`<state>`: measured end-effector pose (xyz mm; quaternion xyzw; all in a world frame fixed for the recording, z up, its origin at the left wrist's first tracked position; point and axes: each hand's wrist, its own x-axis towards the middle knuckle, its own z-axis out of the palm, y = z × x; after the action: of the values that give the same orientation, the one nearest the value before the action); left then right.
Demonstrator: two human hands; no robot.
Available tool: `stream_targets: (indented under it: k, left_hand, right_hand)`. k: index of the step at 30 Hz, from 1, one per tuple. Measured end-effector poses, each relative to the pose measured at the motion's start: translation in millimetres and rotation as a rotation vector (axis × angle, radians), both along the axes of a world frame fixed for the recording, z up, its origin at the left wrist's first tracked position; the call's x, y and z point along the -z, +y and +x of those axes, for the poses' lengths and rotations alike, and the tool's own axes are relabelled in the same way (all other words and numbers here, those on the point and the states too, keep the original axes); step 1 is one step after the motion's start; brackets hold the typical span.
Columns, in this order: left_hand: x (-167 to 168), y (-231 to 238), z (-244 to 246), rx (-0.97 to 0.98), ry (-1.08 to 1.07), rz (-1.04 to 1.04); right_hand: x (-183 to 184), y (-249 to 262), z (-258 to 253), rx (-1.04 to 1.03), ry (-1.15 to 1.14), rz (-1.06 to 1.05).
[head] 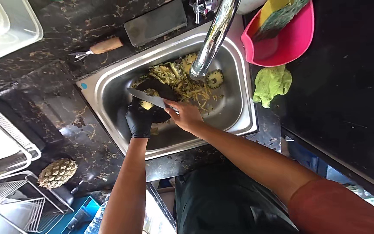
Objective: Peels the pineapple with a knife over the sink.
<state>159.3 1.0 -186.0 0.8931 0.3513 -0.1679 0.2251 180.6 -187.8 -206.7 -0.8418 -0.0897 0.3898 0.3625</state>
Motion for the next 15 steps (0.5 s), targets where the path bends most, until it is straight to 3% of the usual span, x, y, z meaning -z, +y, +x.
stream_targets:
  k: [4, 6, 10, 13, 15]
  left_hand:
    - [-52.4, -32.2, 35.2, -0.063, 0.181, -0.128]
    - [-64.7, -43.4, 39.4, -0.057, 0.153, -0.136]
    - [-60.9, -37.7, 36.8, 0.01, 0.155, -0.112]
    - [-31.1, -25.3, 11.2, 0.123, -0.084, 0.011]
    - [-54.1, -33.8, 30.8, 0.04, 0.11, -0.099]
  right_hand:
    - [-2.4, 2.0, 10.6, 0.049, 0.125, 0.026]
    - [-5.8, 12.3, 23.1, 0.07, 0.218, 0.079]
    - [-13.5, -7.2, 15.2, 0.137, 0.268, 0.141]
    - [-0.2, -9.0, 12.5, 0.169, 0.296, 0.155]
    - [6.7, 4.2, 23.0, 0.174, 0.293, 0.218]
